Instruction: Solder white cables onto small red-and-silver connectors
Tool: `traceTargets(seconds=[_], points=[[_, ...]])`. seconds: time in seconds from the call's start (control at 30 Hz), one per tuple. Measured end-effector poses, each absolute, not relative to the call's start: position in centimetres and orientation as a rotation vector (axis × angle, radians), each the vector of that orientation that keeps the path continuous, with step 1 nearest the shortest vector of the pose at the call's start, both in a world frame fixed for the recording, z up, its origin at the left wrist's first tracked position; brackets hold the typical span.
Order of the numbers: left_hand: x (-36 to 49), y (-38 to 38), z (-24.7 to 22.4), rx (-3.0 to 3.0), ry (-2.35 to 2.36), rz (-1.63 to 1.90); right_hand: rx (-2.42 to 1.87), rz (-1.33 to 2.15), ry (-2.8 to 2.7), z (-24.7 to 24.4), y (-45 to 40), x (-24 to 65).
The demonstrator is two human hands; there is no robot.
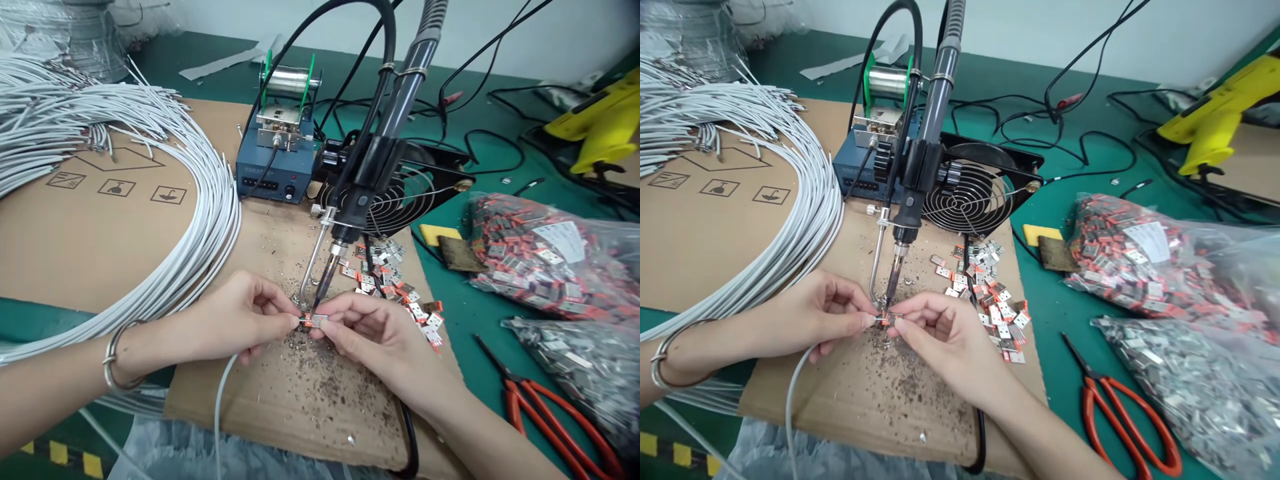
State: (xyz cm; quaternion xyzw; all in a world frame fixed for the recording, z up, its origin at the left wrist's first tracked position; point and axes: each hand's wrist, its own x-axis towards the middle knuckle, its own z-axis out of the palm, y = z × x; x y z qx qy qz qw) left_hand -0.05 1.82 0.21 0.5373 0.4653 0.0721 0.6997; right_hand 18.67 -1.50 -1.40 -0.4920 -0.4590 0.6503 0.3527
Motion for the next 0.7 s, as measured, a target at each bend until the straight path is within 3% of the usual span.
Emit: traceTargets(seconds=[0.7], points=[[0.27,1.61,0.84,1.204,1.04,0.185,-1.224,1.743,-1.164,-1.24,-1.68,19.11]])
